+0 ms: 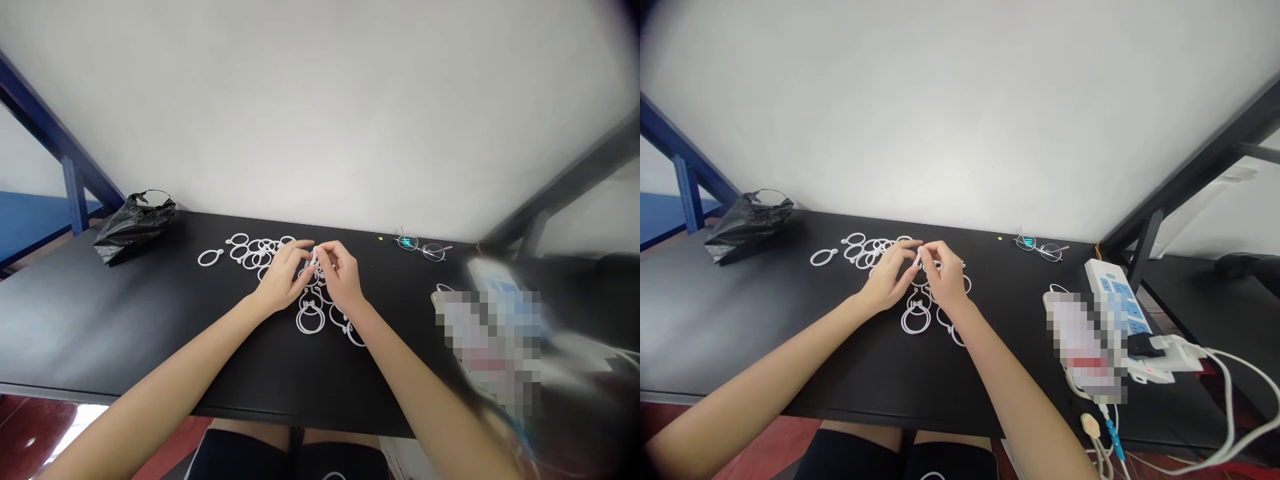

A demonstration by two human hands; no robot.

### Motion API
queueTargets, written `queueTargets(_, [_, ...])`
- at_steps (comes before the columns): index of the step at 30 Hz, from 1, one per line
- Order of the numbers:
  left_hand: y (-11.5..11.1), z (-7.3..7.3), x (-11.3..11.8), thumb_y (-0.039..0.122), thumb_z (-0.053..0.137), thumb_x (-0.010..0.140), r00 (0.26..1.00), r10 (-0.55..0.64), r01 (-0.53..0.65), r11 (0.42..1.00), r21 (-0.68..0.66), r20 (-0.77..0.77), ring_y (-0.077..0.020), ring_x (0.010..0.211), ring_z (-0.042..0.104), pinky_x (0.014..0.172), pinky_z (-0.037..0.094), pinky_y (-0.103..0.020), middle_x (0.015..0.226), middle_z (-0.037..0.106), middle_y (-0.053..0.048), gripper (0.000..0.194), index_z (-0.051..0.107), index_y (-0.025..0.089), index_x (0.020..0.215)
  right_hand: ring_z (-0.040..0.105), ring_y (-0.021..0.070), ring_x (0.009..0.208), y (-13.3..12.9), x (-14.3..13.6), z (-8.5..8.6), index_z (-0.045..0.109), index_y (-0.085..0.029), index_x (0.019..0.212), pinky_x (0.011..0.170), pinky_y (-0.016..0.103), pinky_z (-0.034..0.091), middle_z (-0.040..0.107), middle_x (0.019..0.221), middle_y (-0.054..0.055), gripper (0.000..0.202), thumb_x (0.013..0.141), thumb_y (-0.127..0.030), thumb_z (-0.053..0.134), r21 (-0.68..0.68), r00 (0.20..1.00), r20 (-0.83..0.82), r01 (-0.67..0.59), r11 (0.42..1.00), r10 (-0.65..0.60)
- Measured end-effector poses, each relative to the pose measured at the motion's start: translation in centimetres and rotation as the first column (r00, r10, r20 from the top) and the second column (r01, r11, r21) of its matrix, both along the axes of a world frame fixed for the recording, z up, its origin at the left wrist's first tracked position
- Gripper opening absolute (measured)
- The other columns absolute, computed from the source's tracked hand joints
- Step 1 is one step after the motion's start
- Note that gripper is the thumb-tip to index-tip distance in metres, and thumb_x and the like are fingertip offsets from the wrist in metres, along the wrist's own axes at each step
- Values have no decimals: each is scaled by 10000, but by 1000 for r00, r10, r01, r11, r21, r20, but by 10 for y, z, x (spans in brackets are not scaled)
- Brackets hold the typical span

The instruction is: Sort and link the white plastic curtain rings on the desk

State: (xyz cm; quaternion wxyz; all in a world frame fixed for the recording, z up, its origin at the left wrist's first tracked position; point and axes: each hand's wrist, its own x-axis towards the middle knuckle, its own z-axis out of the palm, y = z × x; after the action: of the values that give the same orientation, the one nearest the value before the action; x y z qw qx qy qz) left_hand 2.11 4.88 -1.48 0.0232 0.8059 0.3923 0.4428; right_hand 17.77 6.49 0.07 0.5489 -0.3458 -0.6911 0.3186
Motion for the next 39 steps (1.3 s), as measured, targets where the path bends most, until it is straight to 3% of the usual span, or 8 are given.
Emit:
queueTargets(3, [2, -3, -1, 260, 465, 963, 1000, 0, -1, 1000, 13, 2, -234, 1133, 587, 1111, 342, -539, 1107, 637, -88, 216, 481, 195, 1168, 658, 160, 776, -3, -3, -1, 583, -209, 866, 755, 304, 531, 665, 830, 23, 163, 939, -337, 513, 6, 1000, -8, 5, 1000, -5])
queueTargets(7, [4, -3, -2, 291, 517, 947, 1000, -17, 17, 1000, -8, 20, -231, 1049, 598, 950, 490, -436, 1124, 615, -115, 408, 417, 186, 1328, 662, 164, 806, -6, -5, -2, 580, -211, 915, 767, 309, 534, 668, 857, 29, 146, 953, -318, 488, 36, 1000, -2, 21, 999, -21])
queueTargets(14, [4, 1, 0, 298, 510, 960, 991, -132, 131, 989, -64, -16, -206, 990, 593, 864, 517, -355, 1101, 600, -112, 290, 518, 182, 1225, 633, 144, 704, -3, -1, -4, 568, -202, 815, 693, 280, 516, 646, 760, 13, 160, 942, -281, 510, 214, 981, 119, 123, 969, -151])
queueTargets(22, [2, 1, 0, 321, 498, 966, 992, -125, 122, 990, -70, -36, -201, 946, 576, 846, 513, -358, 1038, 591, -101, 282, 522, 174, 1206, 642, 157, 664, -3, 1, -1, 573, -223, 746, 664, 298, 521, 673, 716, 12, 212, 910, -356, 550, 136, 977, 125, 158, 978, -175])
queueTargets(30, [2, 3, 1, 320, 487, 968, 992, -110, 106, 992, -62, -68, -219, 989, 590, 866, 513, -372, 1085, 602, -122, 289, 535, 179, 1216, 638, 153, 656, -3, 0, -1, 575, -222, 729, 660, 292, 513, 666, 709, 11, 221, 909, -348, 551, 155, 979, 115, 152, 976, -170])
queueTargets(32, [5, 2, -2, 320, 488, 966, 995, -49, 46, 999, -25, -92, -235, 1024, 585, 892, 501, -396, 1117, 601, -133, 318, 526, 181, 1250, 644, 154, 678, 0, 2, 0, 597, -216, 784, 681, 292, 516, 673, 743, 18, 189, 910, -350, 553, 152, 981, 119, 133, 979, -152])
queueTargets(35, [12, -2, -11, 327, 485, 963, 980, 148, -146, 989, 28, -133, -258, 1049, 577, 911, 482, -429, 1145, 594, -143, 366, 516, 181, 1297, 639, 162, 694, 9, 9, -3, 611, -202, 930, 691, 300, 521, 675, 795, 32, 182, 892, -374, 570, 88, 973, 131, 182, 979, -192])
queueTargets(39, [19, -10, -24, 333, 473, 958, 863, 416, -415, 907, 69, -287, -288, 984, 580, 882, 459, -460, 1109, 611, -148, 359, 564, 171, 1265, 626, 208, 816, 28, 24, -16, 606, -201, 844, 740, 348, 503, 674, 886, 66, 156, 858, -350, 560, 13, 899, 274, 352, 936, -342])
